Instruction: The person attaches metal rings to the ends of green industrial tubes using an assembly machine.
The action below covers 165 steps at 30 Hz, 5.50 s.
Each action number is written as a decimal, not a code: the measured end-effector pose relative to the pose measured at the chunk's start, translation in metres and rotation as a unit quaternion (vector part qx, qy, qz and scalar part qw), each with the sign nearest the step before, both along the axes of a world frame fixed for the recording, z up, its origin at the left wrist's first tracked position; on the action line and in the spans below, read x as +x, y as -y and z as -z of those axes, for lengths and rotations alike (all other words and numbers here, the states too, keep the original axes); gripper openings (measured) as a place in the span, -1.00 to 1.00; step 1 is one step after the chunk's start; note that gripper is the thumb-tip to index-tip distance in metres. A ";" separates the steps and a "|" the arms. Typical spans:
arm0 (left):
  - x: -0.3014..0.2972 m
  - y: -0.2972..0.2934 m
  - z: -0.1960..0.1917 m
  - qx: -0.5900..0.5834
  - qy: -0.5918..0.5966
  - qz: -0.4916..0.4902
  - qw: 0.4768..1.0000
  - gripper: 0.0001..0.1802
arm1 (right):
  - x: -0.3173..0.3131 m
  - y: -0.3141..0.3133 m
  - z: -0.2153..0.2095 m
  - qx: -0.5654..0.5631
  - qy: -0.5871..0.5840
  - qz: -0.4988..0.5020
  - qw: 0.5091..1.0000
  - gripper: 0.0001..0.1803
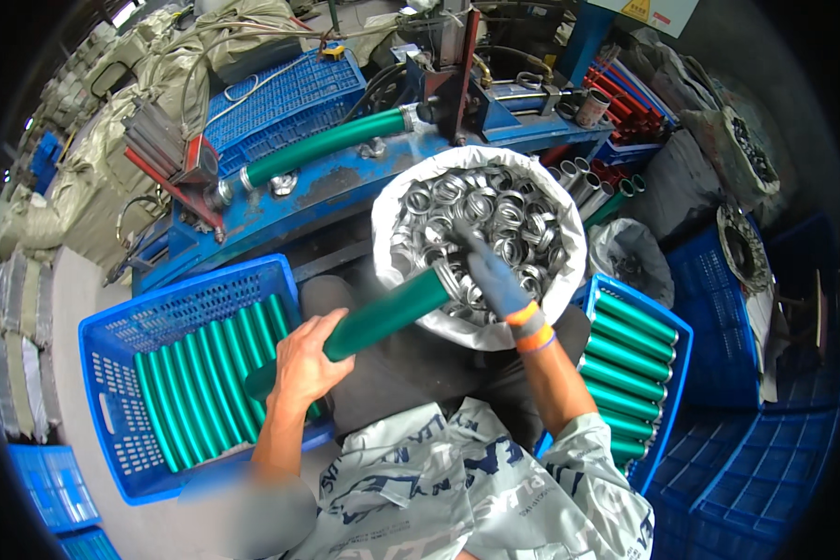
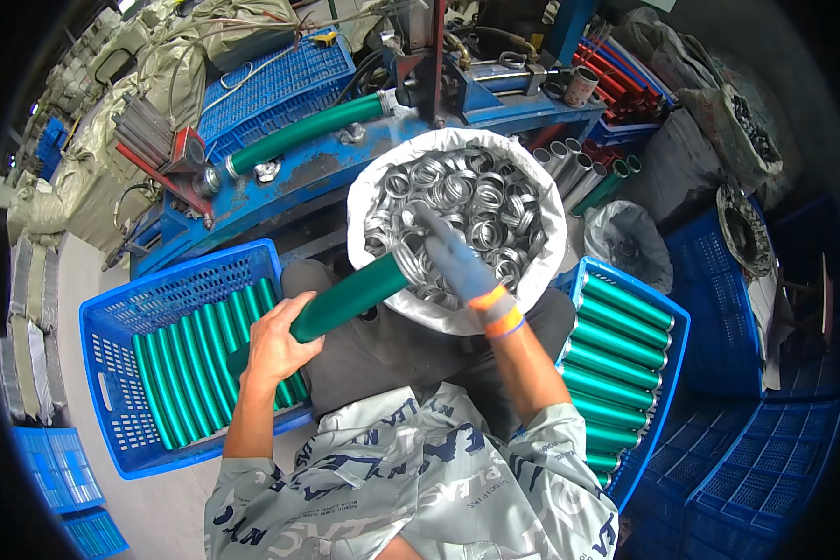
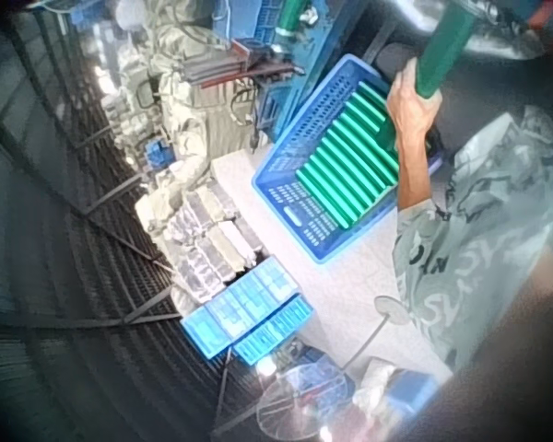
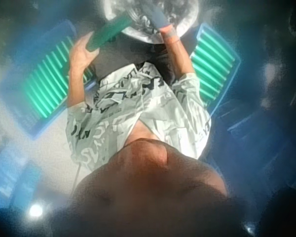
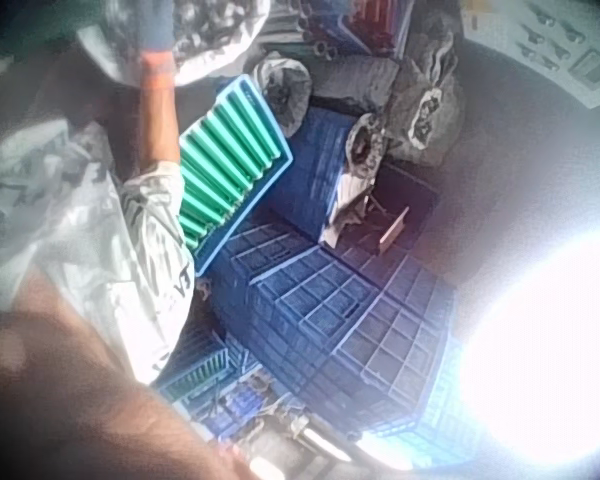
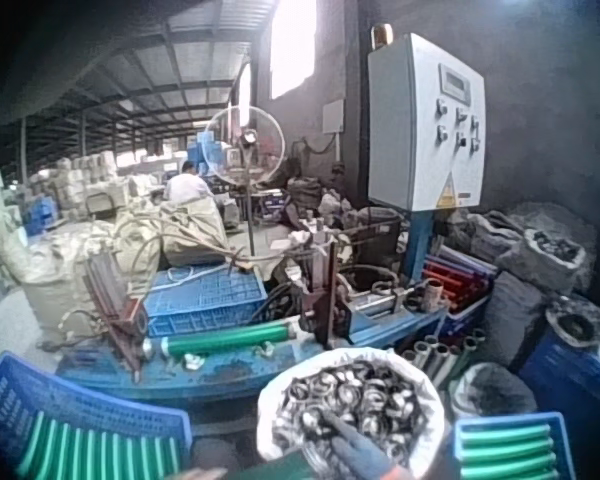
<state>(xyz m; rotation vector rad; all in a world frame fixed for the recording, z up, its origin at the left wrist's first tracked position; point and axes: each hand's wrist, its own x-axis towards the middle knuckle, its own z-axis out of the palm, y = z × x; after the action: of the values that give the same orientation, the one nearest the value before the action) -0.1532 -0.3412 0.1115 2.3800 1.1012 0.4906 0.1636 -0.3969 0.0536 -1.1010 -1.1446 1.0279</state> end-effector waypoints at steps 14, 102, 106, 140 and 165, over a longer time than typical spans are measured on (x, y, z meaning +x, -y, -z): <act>0.003 -0.010 0.019 -0.325 0.614 -0.109 0.711 -0.45 | 0.041 -0.019 0.055 -0.053 0.431 0.107 0.894 -0.76; 0.094 -0.167 0.091 -0.422 0.661 -0.180 0.594 -0.46 | 0.033 -0.140 -0.105 0.244 0.165 0.286 0.912 -0.35; 0.158 -0.282 0.083 -0.379 0.702 -0.196 0.570 -0.34 | 0.050 -0.042 -0.088 0.190 0.094 0.372 0.904 -0.41; 0.140 -0.406 0.138 -0.484 0.464 -0.218 0.709 0.02 | 0.010 0.510 0.076 -0.337 0.014 0.756 0.561 -0.42; -0.035 -0.185 0.175 -0.235 0.480 -0.231 0.813 -0.60 | 0.031 0.275 0.029 -0.233 0.299 0.505 0.776 -0.66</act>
<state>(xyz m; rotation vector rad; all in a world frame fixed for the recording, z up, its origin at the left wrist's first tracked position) -0.1885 -0.1563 -0.0637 1.1175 1.0816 1.2371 0.1945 -0.6719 0.0247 -2.2108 -0.5375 0.0494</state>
